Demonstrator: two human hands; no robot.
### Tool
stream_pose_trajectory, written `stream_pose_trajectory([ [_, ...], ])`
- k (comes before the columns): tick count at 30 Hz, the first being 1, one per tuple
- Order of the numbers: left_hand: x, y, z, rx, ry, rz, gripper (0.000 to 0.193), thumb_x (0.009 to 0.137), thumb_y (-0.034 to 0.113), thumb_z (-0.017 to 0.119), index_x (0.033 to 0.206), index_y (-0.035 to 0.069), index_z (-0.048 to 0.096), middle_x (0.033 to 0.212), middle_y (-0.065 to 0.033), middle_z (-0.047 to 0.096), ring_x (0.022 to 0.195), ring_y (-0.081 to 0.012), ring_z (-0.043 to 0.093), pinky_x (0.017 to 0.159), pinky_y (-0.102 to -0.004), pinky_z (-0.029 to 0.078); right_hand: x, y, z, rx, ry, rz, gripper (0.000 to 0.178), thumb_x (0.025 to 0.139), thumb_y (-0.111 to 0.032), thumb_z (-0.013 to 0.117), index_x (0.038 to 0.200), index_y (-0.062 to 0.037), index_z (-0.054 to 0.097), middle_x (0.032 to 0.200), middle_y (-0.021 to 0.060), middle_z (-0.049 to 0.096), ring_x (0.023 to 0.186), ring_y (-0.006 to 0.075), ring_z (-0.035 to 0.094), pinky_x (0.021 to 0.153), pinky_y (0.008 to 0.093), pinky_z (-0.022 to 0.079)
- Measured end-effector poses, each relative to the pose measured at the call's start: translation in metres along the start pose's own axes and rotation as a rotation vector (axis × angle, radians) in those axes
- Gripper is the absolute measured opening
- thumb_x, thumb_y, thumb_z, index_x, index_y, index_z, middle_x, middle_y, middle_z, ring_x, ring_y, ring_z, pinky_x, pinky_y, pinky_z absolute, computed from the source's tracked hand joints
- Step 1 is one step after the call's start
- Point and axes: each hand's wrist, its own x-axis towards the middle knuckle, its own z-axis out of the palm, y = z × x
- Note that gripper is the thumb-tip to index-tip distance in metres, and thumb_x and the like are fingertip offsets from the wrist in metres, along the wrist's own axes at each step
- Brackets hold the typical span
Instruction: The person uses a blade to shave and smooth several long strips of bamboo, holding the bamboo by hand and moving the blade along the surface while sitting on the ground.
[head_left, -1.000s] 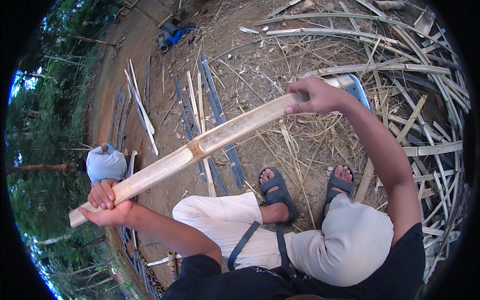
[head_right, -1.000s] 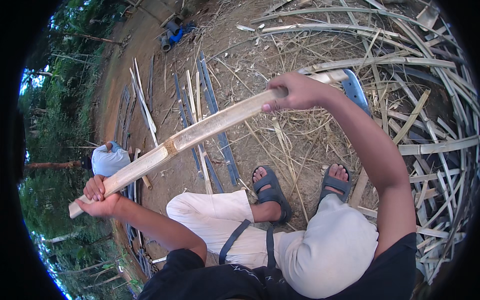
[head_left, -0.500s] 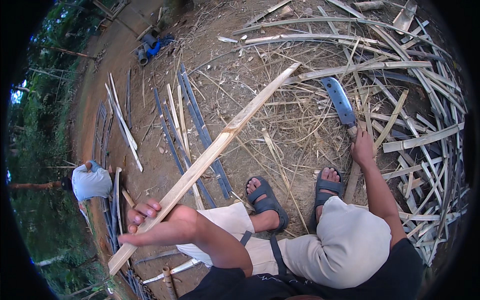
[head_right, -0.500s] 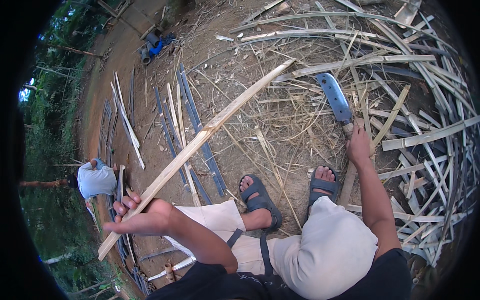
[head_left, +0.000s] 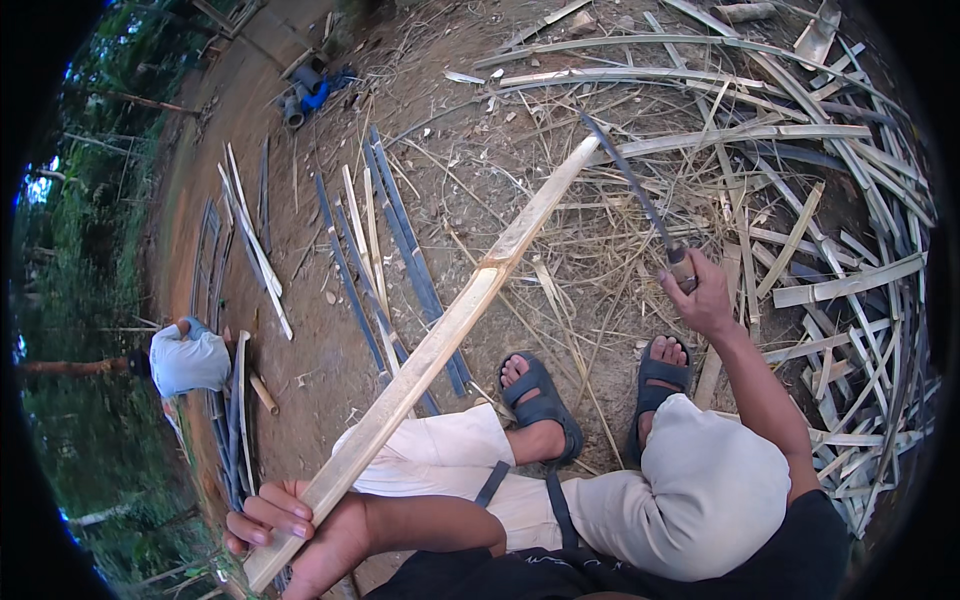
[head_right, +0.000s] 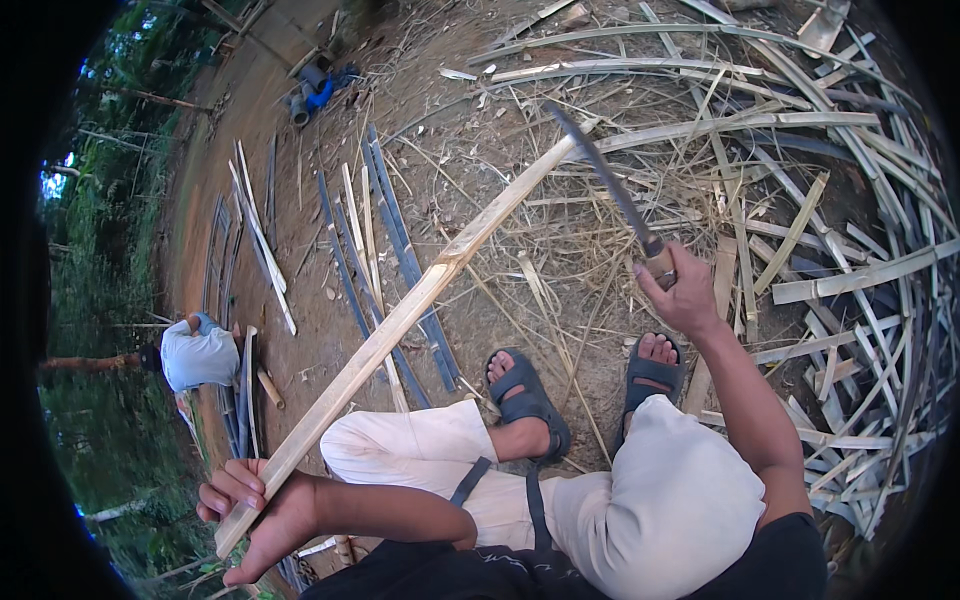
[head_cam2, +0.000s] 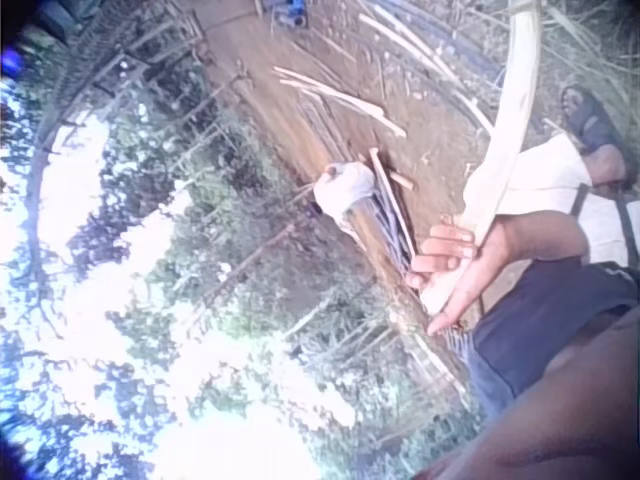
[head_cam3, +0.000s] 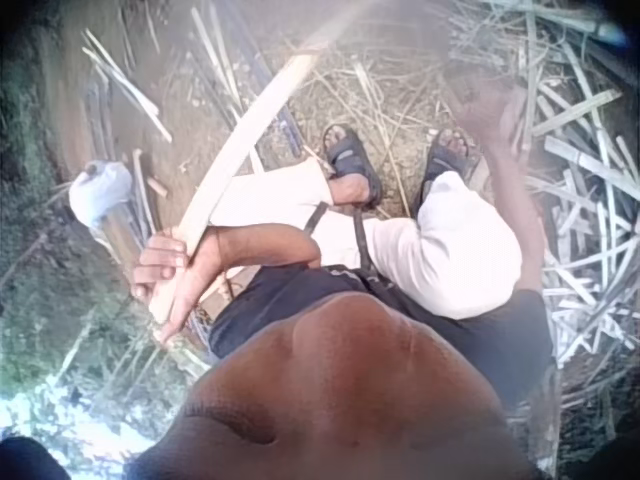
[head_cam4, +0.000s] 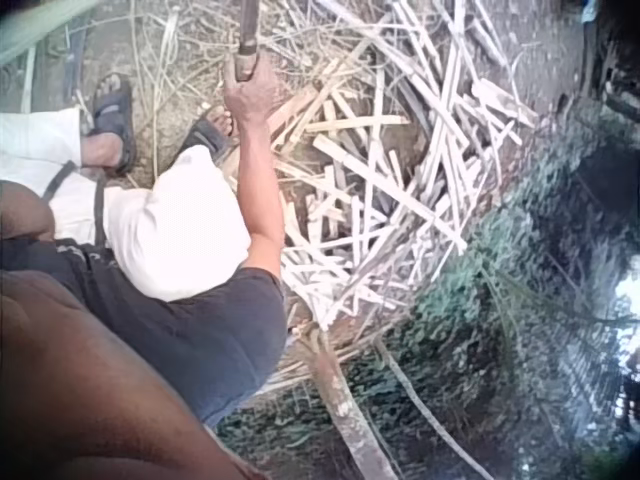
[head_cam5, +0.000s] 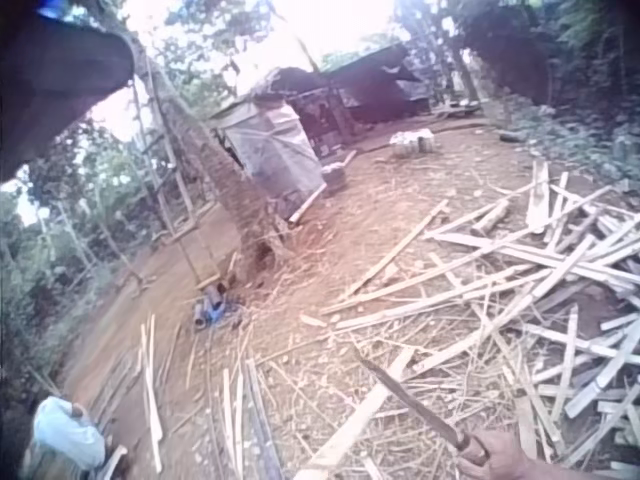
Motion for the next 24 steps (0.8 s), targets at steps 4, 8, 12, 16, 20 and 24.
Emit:
stream_pose_trajectory([
  [4, -0.011, 0.003, 0.018, 0.082, 0.042, -0.009, 0.063, 0.087, 0.071, 0.043, 0.084, 0.008, 0.040, 0.056, 0.0017, 0.029, 0.040, -0.0082, 0.026, 0.037, -0.0217, 0.024, -0.010, -0.063, 0.006, -0.016, -0.115, -0.511, 0.041, 0.080, -0.030, 0.075, 0.105, -0.0020, 0.059, 0.082, 0.0124, 0.062, 0.070, 0.0291, 0.066, 0.061, 0.0377, 0.051],
  [8, -0.017, 0.007, 0.018, 0.104, 0.036, -0.002, 0.059, 0.089, 0.068, 0.041, 0.080, 0.010, 0.037, 0.056, 0.0017, 0.029, 0.039, -0.0080, 0.025, 0.036, -0.0214, 0.023, -0.016, -0.118, -0.007, 0.044, -0.401, -0.783, 0.050, 0.074, -0.026, 0.075, 0.113, -0.0016, 0.056, 0.085, 0.0116, 0.062, 0.073, 0.0297, 0.066, 0.063, 0.0381, 0.053],
  [12, -0.027, 0.009, 0.038, 0.100, 0.085, 0.029, 0.056, 0.096, 0.067, 0.035, 0.079, 0.014, 0.035, 0.055, 0.0003, 0.026, 0.035, -0.0097, 0.024, 0.029, -0.0239, 0.023, -0.026, -0.139, -0.008, 0.142, -0.370, -0.918, 0.050, 0.070, -0.020, 0.072, 0.112, 0.0024, 0.057, 0.083, 0.0129, 0.061, 0.073, 0.0298, 0.065, 0.061, 0.0377, 0.052],
  [16, -0.032, 0.014, 0.033, 0.103, 0.064, 0.029, 0.056, 0.094, 0.066, 0.040, 0.078, 0.013, 0.034, 0.056, 0.0018, 0.024, 0.037, -0.0077, 0.020, 0.032, -0.0220, 0.019, -0.024, -0.139, -0.018, 0.093, -0.327, -0.821, 0.048, 0.069, -0.016, 0.070, 0.111, 0.0045, 0.057, 0.083, 0.0135, 0.061, 0.068, 0.0301, 0.062, 0.058, 0.0368, 0.050],
  [20, -0.030, 0.016, 0.012, 0.090, 0.004, -0.008, 0.057, 0.089, 0.066, 0.045, 0.080, 0.010, 0.037, 0.055, 0.0020, 0.029, 0.039, -0.0072, 0.025, 0.037, -0.0211, 0.023, -0.028, -0.128, -0.014, 0.063, -0.311, -0.717, 0.048, 0.069, -0.015, 0.069, 0.111, 0.0056, 0.057, 0.081, 0.0140, 0.060, 0.067, 0.0302, 0.061, 0.058, 0.0365, 0.049],
  [24, -0.033, 0.008, 0.012, 0.084, 0.053, -0.002, 0.057, 0.088, 0.065, 0.047, 0.081, 0.010, 0.038, 0.056, 0.0020, 0.029, 0.040, -0.0071, 0.025, 0.037, -0.0211, 0.023, -0.022, -0.121, -0.006, 0.011, -0.190, -0.727, 0.045, 0.069, -0.014, 0.070, 0.108, 0.0050, 0.058, 0.079, 0.0136, 0.059, 0.067, 0.0300, 0.061, 0.057, 0.0374, 0.048],
])
